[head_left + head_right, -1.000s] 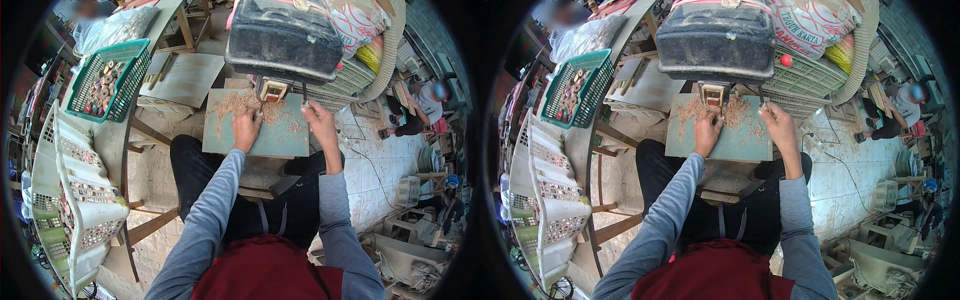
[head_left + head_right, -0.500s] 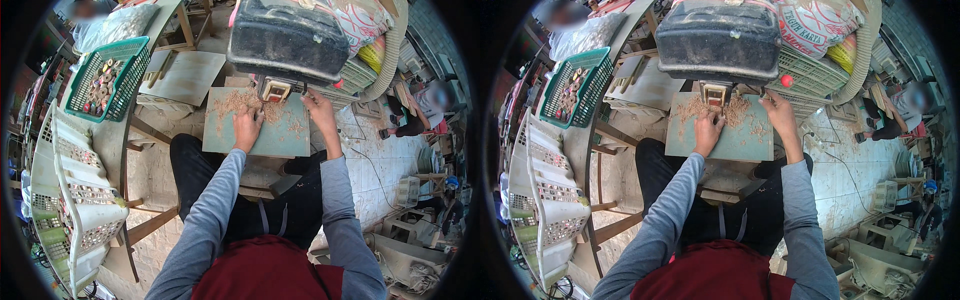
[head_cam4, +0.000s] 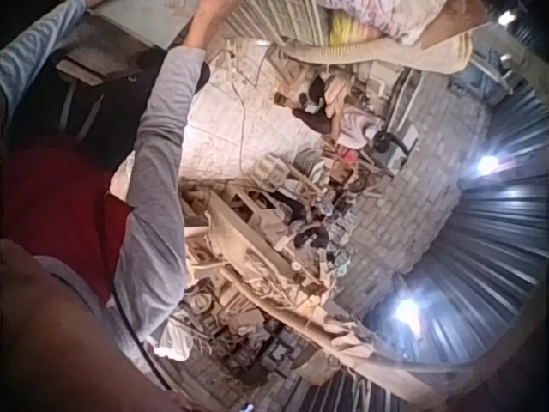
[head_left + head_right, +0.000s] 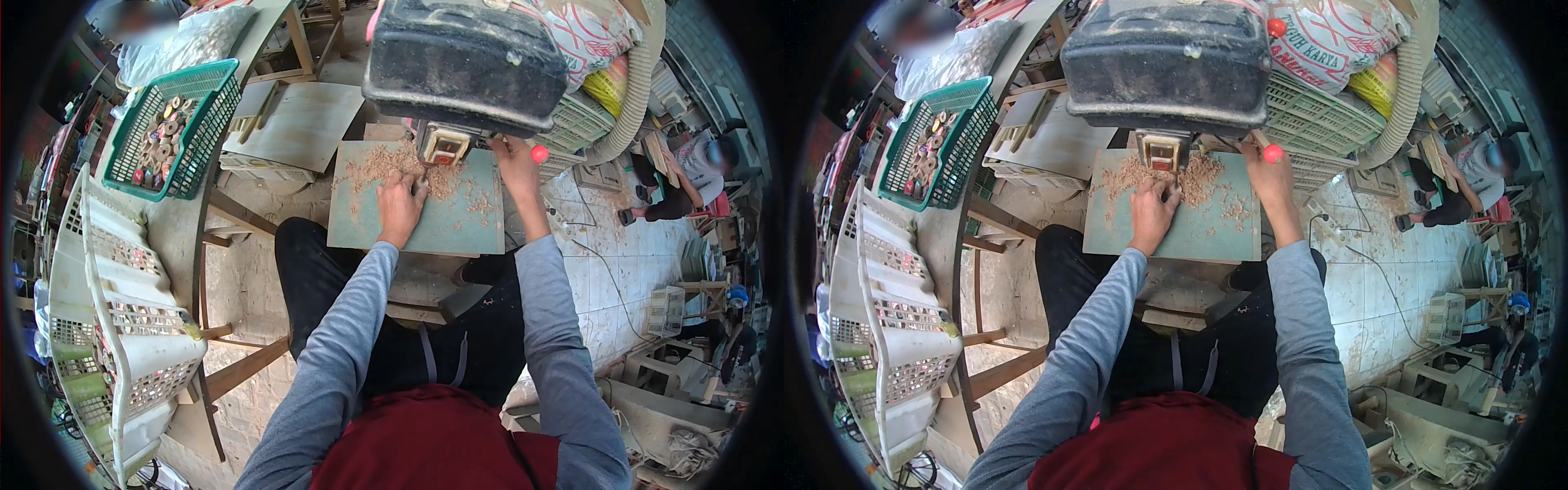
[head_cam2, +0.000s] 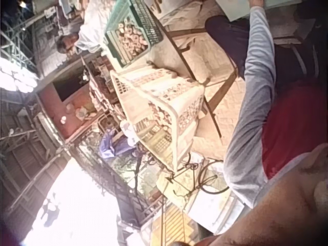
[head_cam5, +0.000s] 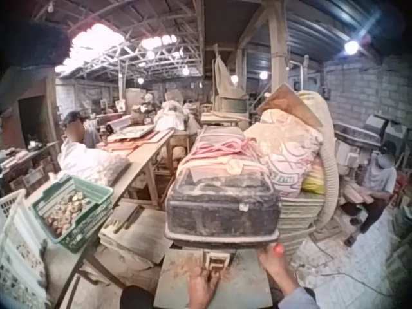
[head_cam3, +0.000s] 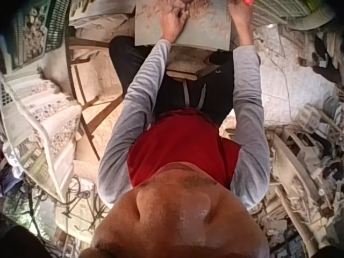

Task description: The worker uses a small tabletop drill press to drill holes through the center of small circular plastic or wooden components.

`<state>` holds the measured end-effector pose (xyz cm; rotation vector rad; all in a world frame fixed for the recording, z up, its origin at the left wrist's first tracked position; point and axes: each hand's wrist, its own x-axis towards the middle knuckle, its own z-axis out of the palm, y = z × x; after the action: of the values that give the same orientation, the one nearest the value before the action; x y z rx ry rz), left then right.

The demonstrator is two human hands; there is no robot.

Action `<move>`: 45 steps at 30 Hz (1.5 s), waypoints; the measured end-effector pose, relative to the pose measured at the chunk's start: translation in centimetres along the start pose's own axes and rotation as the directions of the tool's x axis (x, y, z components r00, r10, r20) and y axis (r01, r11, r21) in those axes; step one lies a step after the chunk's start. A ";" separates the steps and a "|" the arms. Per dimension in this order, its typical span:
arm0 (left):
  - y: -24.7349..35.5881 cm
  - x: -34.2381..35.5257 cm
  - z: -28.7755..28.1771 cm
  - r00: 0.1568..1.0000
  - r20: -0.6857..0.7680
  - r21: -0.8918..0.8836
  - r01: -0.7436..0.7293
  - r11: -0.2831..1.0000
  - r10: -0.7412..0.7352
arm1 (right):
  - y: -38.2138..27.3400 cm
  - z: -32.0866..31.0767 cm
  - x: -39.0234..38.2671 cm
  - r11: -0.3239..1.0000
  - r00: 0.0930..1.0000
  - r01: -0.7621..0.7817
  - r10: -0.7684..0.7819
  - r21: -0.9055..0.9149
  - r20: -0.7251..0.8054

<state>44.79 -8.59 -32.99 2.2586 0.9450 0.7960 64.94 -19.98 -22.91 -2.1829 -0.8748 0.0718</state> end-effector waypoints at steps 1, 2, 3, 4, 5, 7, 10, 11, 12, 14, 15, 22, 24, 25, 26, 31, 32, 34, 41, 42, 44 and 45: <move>0.0 0.0 0.1 1.000 0.002 -0.001 -0.003 1.000 0.003 | 0.2 0.5 0.3 0.998 0.997 0.054 -0.055 -0.019 -0.047; -0.1 0.0 0.1 1.000 -0.004 0.006 -0.010 1.000 0.010 | 0.4 0.7 0.7 0.993 0.989 0.108 -0.111 -0.040 -0.093; -0.1 -0.1 0.2 1.000 -0.011 0.012 -0.016 1.000 0.016 | 0.7 0.8 1.1 0.994 0.989 0.106 -0.110 -0.040 -0.095; -0.2 0.0 0.2 1.000 -0.012 0.015 -0.016 1.000 0.016 | 0.7 0.9 1.5 0.983 0.978 0.151 -0.164 -0.107 -0.130; -0.1 0.0 0.3 0.999 -0.033 0.020 -0.038 0.999 0.039 | 0.6 1.0 1.9 0.966 0.962 0.192 -0.220 -0.175 -0.160; -0.1 0.0 0.5 0.996 -0.054 0.025 -0.062 0.998 0.064 | 1.3 1.2 3.2 0.947 0.946 0.208 -0.258 -0.244 -0.198; -0.3 0.0 0.7 0.995 -0.065 0.009 -0.070 0.997 0.071 | 1.7 1.0 4.7 0.915 0.908 0.253 -0.337 -0.316 -0.250; -0.5 -0.1 0.6 0.994 -0.071 0.016 -0.081 0.997 0.082 | 1.2 0.9 4.9 0.904 0.888 0.287 -0.375 -0.317 -0.267; -0.7 -0.1 0.5 0.993 -0.076 0.021 -0.092 0.996 0.094 | 0.8 0.7 5.1 0.905 0.888 0.289 -0.376 -0.313 -0.265; -0.6 0.0 0.4 0.996 -0.053 0.012 -0.074 0.997 0.074 | 0.2 0.0 5.2 0.885 0.822 0.432 -0.466 -0.176 -0.328; -0.4 0.1 0.4 0.998 -0.033 0.001 -0.056 0.998 0.056 | 0.2 0.3 5.2 0.885 0.822 0.431 -0.465 -0.176 -0.328; -1.1 -0.2 0.3 0.997 -0.061 0.004 -0.037 0.999 0.037 | -1.3 -1.5 0.3 0.957 0.961 0.266 -0.255 -0.118 0.102; -0.5 -0.3 0.3 0.994 -0.089 0.020 -0.068 0.998 0.069 | -1.6 -4.8 -2.6 0.984 0.886 -0.107 0.030 0.140 0.462; -0.6 -0.3 0.3 0.993 -0.097 0.025 -0.062 0.998 0.064 | -2.6 -6.3 -4.2 0.945 0.840 -0.236 0.082 0.225 0.536; -0.6 -0.4 0.1 0.993 -0.099 0.023 -0.067 0.997 0.069 | -3.2 -7.6 -5.8 0.883 0.784 -0.367 0.124 0.293 0.609; -0.5 -1.7 -0.5 0.994 -0.094 -0.063 -0.069 0.996 0.063 | 3.7 -7.2 -10.3 0.460 0.847 -0.480 0.021 0.747 0.531; -0.6 -2.1 -0.7 0.981 -0.190 -0.130 -0.054 0.990 0.028 | 5.0 -6.4 -10.8 0.427 0.836 -0.536 0.149 0.728 0.528; -0.8 -1.9 -1.1 0.958 -0.286 -0.195 -0.050 0.979 -0.008 | 7.7 -4.6 -12.0 0.410 0.805 -0.588 0.214 0.697 0.554; -0.5 -0.1 -1.8 0.968 -0.245 -0.034 0.041 0.999 -0.048 | 10.9 -2.8 -11.7 0.164 0.736 -0.663 0.320 0.731 0.596; -0.5 0.2 -1.8 0.973 -0.215 0.006 0.090 0.996 -0.087 | 11.1 -2.6 -11.6 0.167 0.709 -0.686 0.374 0.708 0.598; -0.9 0.3 -1.8 0.971 -0.233 0.023 0.063 0.998 -0.056 | 11.1 -2.1 -11.5 0.167 0.679 -0.710 0.419 0.684 0.603; -1.0 0.3 -1.8 0.969 -0.246 0.038 0.038 0.999 -0.028 | 11.2 -2.0 -11.4 0.158 0.681 -0.708 0.409 0.688 0.607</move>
<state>43.30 -7.28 -32.41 2.2080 1.1176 1.0686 63.24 -33.44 -31.54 -1.2578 0.0543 1.0486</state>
